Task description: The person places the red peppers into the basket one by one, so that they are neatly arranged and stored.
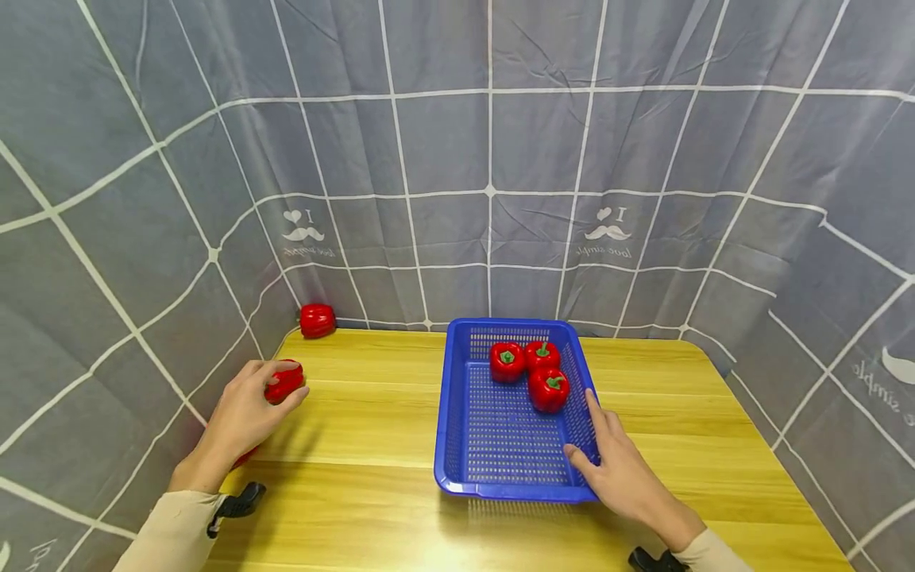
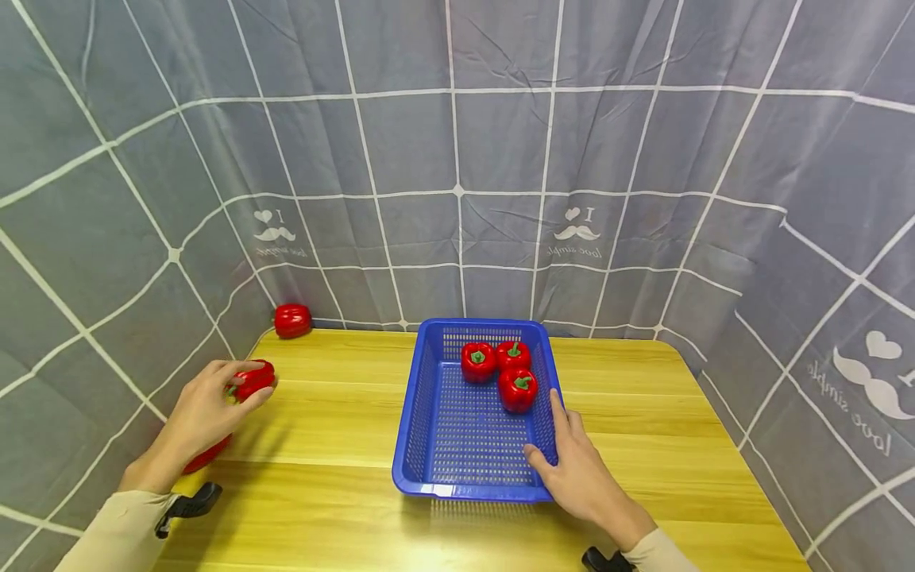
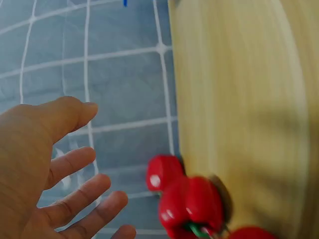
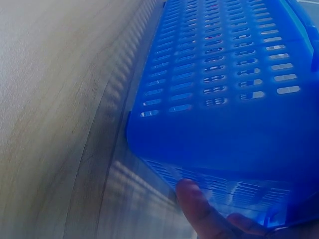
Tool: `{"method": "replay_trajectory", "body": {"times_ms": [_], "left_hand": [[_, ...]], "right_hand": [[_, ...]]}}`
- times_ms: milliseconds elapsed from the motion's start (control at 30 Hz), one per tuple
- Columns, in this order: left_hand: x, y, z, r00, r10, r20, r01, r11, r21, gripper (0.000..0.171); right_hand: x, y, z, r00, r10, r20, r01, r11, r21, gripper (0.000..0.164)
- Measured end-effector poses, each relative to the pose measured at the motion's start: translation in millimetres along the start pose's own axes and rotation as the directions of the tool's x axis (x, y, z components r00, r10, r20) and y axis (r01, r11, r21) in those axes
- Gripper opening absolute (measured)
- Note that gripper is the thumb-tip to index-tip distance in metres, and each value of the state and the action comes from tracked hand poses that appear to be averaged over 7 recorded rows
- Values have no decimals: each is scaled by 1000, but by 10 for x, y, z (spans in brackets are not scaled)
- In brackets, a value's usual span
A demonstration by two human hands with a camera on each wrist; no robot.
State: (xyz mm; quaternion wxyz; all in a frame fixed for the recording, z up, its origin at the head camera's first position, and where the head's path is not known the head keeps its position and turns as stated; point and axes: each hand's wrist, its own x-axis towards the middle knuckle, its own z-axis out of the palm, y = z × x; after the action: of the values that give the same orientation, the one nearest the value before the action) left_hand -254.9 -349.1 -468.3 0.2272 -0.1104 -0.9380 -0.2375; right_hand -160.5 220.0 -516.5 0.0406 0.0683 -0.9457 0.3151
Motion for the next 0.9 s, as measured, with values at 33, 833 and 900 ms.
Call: {"method": "replay_trajectory", "body": {"times_ms": [33, 833, 900], "left_hand": [[-19, -45, -14, 999, -24, 26, 23, 1000, 12, 53], [-309, -624, -154, 936, -212, 279, 170, 971, 169, 84], [-315, -653, -153, 934, -216, 284, 172, 970, 169, 81]], "right_hand": [[0, 9, 0, 1000, -2, -3, 2, 1000, -3, 101], [9, 26, 12, 999, -33, -29, 32, 999, -14, 100], [5, 28, 18, 999, -37, -33, 36, 999, -13, 100]]}}
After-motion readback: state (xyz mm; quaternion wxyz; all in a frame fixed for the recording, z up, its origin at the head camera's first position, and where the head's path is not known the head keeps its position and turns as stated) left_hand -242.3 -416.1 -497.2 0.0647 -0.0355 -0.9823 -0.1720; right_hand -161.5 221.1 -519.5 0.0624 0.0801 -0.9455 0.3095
